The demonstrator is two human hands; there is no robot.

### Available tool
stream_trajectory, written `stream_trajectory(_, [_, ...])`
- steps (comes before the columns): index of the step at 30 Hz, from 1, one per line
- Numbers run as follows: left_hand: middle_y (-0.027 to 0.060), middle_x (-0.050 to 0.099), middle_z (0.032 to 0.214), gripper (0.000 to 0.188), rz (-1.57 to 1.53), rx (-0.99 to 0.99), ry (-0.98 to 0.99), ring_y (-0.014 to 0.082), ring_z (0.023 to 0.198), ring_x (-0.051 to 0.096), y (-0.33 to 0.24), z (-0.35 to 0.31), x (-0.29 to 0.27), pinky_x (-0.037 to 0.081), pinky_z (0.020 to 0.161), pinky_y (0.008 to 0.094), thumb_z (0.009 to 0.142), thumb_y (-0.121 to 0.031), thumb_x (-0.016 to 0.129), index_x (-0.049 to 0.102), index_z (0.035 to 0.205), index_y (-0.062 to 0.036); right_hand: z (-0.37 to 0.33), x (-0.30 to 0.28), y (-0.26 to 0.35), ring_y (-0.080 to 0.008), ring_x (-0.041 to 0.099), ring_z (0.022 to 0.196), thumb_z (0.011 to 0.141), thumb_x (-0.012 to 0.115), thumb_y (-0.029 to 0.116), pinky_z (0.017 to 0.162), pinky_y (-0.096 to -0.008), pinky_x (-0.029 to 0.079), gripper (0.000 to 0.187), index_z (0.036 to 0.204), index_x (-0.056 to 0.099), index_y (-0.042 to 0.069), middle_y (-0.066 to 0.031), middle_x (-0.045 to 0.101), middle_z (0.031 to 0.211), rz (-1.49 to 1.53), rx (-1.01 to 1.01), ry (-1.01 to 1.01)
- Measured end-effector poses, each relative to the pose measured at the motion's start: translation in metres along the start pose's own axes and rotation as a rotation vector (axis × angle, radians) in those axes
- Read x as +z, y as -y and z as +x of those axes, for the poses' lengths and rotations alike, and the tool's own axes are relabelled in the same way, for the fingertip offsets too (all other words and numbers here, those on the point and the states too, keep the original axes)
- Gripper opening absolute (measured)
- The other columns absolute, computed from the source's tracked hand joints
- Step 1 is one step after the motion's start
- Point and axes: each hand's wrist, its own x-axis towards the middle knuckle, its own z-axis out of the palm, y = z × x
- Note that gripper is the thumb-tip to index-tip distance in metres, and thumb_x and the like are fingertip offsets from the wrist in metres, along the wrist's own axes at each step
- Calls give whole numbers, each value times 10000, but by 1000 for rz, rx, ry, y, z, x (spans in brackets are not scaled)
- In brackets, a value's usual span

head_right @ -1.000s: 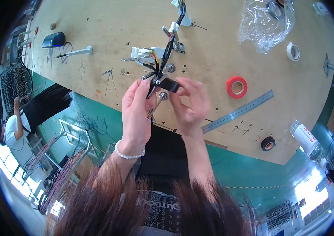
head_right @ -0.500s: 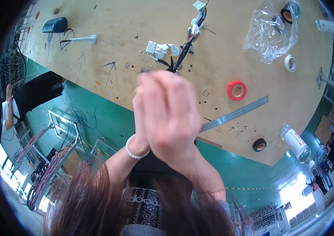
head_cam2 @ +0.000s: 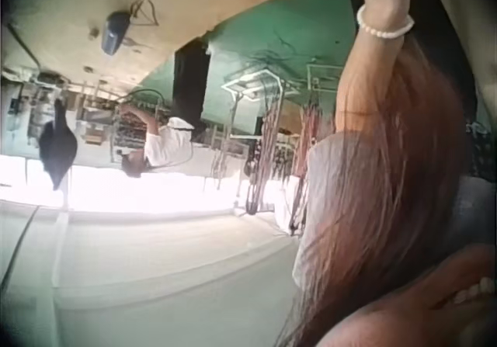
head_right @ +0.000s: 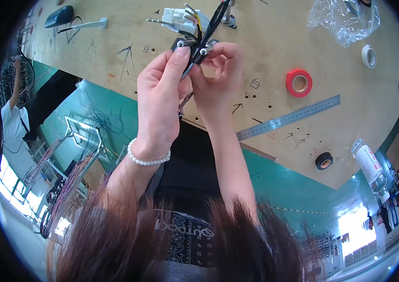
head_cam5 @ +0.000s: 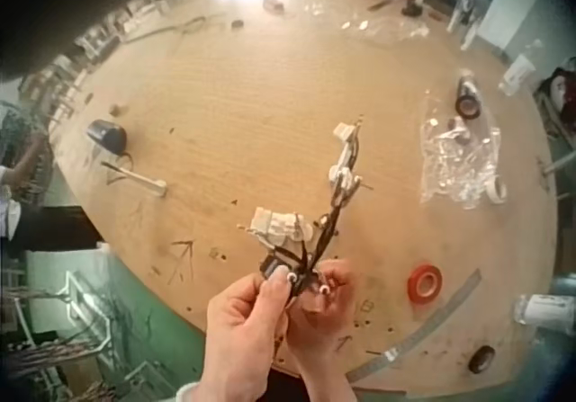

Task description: Assembling and taping an electrical wire harness with connectors and measuring with a ruler.

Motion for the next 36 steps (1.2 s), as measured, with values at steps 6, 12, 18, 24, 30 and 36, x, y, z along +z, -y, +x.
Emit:
stream_trajectory(6, [-54, 487, 754, 163, 74, 38, 151, -11, 648, 365, 5, -14, -18, 293, 563, 172, 933, -140, 624, 560, 1014, -13, -8, -26, 70, -145, 637, 858, 773, 720, -85, 672, -253, 550, 362, 1050, 513, 21, -41, 571, 970, -363, -52, -175])
stream_trajectory(12, [36, 620, 800, 184, 102, 231, 109, 58, 747, 520, -6, -20, -9, 474, 627, 254, 894, -120, 629, 525, 989, -1, 28, 31, 138, -188, 626, 757, 714, 729, -84, 608, -299, 496, 217, 882, 654, 31, -58, 583, 869, -1015, -452, 384])
stream_trajectory(18, [-85, 425, 606, 380, 76, 148, -77, -6, 547, 314, 6, -4, -7, 225, 449, 221, 995, -288, 577, 582, 736, -9, -7, -13, 105, -155, 586, 873, 801, 685, -55, 803, -299, 497, 324, 1080, 528, 0, -72, 568, 951, -656, -201, 35])
stream_trajectory(24, [-75, 451, 600, 358, 77, -20, 38, 0, 538, 344, -4, -1, -5, 270, 464, 209, 996, -275, 572, 573, 743, -23, 3, -9, 27, -131, 570, 892, 802, 683, -76, 803, -269, 500, 402, 1114, 454, 33, -103, 517, 1076, -365, 130, 96])
stream_trajectory(30, [-23, 475, 574, 271, 235, 125, 74, 28, 520, 411, 12, -12, -28, 334, 464, 246, 994, -218, 565, 533, 819, -13, -11, -12, 78, -150, 621, 869, 730, 707, -136, 707, -238, 535, 453, 1109, 518, 27, -84, 566, 1034, -344, 17, -95])
stream_trajectory(36, [170, 570, 649, 231, 701, 645, 68, 338, 572, 610, 12, -24, -29, 426, 499, 399, 954, -190, 581, 507, 837, -5, 31, 36, 138, -248, 628, 729, 664, 724, -61, 653, -293, 526, 322, 979, 679, -8, -91, 631, 923, -1075, -500, 450])
